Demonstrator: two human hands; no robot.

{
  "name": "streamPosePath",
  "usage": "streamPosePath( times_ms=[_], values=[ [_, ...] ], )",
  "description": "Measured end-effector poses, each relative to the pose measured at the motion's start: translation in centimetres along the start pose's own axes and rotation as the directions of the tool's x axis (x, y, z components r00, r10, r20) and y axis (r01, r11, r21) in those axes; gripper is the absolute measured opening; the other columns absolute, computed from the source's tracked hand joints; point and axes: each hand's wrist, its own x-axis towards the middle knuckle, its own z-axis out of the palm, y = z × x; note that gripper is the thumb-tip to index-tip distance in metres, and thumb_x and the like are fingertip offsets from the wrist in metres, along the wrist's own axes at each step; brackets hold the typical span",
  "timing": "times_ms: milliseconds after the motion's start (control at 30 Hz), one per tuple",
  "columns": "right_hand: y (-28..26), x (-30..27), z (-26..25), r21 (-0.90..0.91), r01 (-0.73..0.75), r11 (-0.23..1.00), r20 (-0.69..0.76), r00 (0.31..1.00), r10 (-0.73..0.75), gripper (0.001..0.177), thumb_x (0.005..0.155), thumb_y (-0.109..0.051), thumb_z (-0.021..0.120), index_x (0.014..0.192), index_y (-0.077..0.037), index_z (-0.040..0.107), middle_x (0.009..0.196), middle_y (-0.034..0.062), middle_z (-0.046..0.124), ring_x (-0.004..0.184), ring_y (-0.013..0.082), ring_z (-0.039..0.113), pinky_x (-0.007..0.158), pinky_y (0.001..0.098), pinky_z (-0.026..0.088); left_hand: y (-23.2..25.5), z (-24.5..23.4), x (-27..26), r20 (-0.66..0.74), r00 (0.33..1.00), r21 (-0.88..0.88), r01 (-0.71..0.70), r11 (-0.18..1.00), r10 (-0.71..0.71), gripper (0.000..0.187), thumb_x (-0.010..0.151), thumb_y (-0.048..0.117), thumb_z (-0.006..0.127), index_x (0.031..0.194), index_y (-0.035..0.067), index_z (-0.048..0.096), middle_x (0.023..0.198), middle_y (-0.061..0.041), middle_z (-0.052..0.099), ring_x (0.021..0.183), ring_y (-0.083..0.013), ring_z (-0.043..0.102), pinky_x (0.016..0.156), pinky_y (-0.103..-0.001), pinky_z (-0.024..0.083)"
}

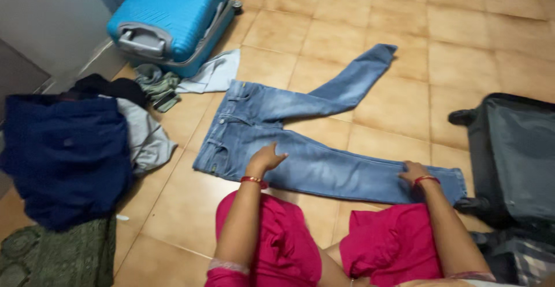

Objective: The person folds a light-colored checkered shirt and a pair of blue jeans on the floor. They smooth the fabric, fold the sleeves and legs, and then place the folded items into an open suitcase.

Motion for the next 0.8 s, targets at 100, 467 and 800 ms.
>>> streamPosePath(
  times_ms=[100,467,800],
  values=[
    [-10.0,0.2,-1.1,0.023,0.157,0.987,0.0,0.988,-0.157,0.07,0.081,-0.052,0.076,0.137,-0.013,0.062,0.137,0.0183,0.064,0.127,0.0372,0.062,0.108,0.0457,0.049,-1.6,0.7,2.2,0.181,0.963,0.193,0.161,0.968,-0.197,0.076,0.084,0.062,0.063,0.138,0.009,0.066,0.141,-0.018,0.065,0.132,-0.0355,0.062,0.11,-0.046,0.049],
    [-29.4,-0.5,1.6,0.038,0.191,0.981,-0.226,0.958,-0.178,0.047,0.094,-0.055,0.061,0.112,-0.013,0.067,0.104,0.0159,0.076,0.1,0.0366,0.071,0.09,0.0512,0.053,-1.0,0.9,4.8,0.113,0.991,-0.003,0.073,0.997,-0.072,0.083,0.087,0.06,0.065,0.15,0.008,0.048,0.147,-0.023,0.055,0.135,-0.039,0.054,0.11,-0.049,0.045],
    [-21.8,-2.8,-1.7,0.068,0.065,0.996,-0.32,0.947,-0.04,0.045,0.082,-0.048,0.073,0.109,-0.012,0.072,0.107,0.0145,0.075,0.101,0.0351,0.071,0.088,0.0476,0.057,1.8,-1.3,3.6,0.046,0.998,-0.087,0.037,0.996,-0.033,0.081,0.086,0.059,0.067,0.148,0.009,0.05,0.146,-0.02,0.056,0.135,-0.0374,0.055,0.108,-0.053,0.046]
  ],
)
